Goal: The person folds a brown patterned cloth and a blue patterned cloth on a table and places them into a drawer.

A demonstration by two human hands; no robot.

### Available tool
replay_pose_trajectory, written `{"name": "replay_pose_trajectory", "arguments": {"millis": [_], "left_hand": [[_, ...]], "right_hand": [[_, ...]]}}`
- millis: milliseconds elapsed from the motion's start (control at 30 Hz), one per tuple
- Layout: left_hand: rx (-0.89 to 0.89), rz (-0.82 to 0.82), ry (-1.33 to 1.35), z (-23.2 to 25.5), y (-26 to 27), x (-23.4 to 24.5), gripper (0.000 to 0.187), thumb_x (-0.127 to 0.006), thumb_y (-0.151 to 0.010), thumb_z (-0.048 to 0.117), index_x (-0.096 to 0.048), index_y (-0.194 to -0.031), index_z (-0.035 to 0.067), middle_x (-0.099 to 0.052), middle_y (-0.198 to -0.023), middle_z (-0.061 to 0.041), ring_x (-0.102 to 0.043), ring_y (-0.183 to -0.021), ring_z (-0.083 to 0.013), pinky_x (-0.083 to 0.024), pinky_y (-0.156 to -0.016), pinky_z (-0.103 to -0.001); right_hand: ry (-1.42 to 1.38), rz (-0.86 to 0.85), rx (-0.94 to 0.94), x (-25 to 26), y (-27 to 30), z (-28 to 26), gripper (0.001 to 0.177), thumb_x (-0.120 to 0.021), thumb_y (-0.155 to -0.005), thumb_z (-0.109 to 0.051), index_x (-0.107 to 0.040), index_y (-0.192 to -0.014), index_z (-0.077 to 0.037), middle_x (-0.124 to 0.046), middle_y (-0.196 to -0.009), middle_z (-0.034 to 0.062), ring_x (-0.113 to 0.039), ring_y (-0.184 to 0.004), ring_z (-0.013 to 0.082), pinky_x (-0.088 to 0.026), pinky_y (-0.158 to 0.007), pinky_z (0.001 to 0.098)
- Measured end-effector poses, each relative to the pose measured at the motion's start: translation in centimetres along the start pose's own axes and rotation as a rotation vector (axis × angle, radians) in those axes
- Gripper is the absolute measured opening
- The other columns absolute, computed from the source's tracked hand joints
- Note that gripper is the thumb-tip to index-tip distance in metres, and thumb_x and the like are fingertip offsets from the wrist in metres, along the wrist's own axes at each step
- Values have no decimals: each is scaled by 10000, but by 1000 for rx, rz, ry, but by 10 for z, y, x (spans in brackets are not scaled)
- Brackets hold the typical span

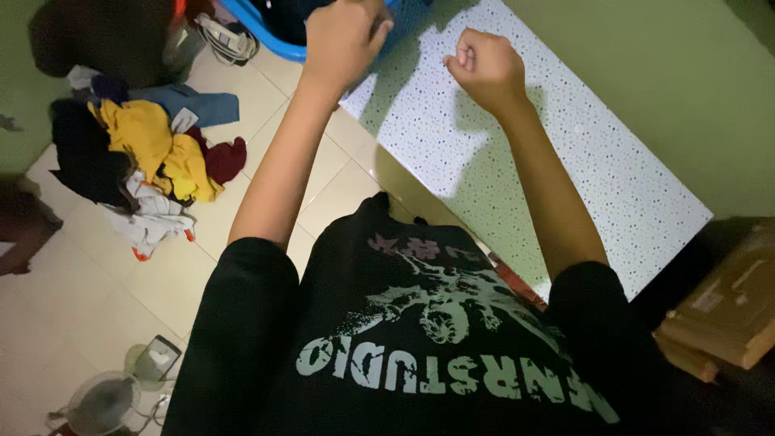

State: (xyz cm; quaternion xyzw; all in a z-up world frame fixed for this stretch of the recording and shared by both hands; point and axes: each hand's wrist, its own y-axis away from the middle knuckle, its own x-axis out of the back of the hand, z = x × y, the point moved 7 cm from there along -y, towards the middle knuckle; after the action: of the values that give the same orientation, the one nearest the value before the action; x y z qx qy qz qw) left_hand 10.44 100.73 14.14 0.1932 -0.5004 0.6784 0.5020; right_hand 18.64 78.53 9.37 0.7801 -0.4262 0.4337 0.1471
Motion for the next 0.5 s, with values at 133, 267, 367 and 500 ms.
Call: {"name": "replay_pose_trajectory", "arguments": {"millis": [133, 267, 367, 500], "left_hand": [[-55, 157, -67, -24, -16, 10, 131, -751, -947, 252, -747, -929, 122, -714, -781, -107, -689, -670, -334, -520, -553, -457], [-17, 290, -136, -56, -28, 20, 216, -749, -977, 280, -718, -896, 82, -699, -765, -145, -670, -666, -372, -511, -546, -476], [120, 406, -131, -96, -33, 27, 251, -740, -921, 292, -682, -839, 62, -679, -747, -162, -671, -689, -385, -528, -585, -471], [402, 391, -70, -142, -34, 23, 392, -762, -974, 425, -681, -857, 60, -719, -852, -170, -705, -841, -379, -526, -730, -504]], "right_hand": [[5, 59, -10, 1, -11, -2, 314, -839, -914, -233, -581, -805, -89, -655, -734, 61, -632, -657, 242, -493, -605, 367], [5, 156, 30, 5, -17, -7, 327, -852, -906, -203, -569, -799, -80, -653, -741, 69, -628, -656, 247, -489, -592, 364], [22, 185, 32, 8, -20, -6, 344, -861, -925, -194, -562, -810, -71, -622, -732, 81, -601, -641, 252, -474, -584, 370], [27, 213, 11, 8, -24, -2, 344, -861, -923, -205, -564, -805, -77, -634, -745, 60, -611, -634, 223, -465, -564, 360]]}}
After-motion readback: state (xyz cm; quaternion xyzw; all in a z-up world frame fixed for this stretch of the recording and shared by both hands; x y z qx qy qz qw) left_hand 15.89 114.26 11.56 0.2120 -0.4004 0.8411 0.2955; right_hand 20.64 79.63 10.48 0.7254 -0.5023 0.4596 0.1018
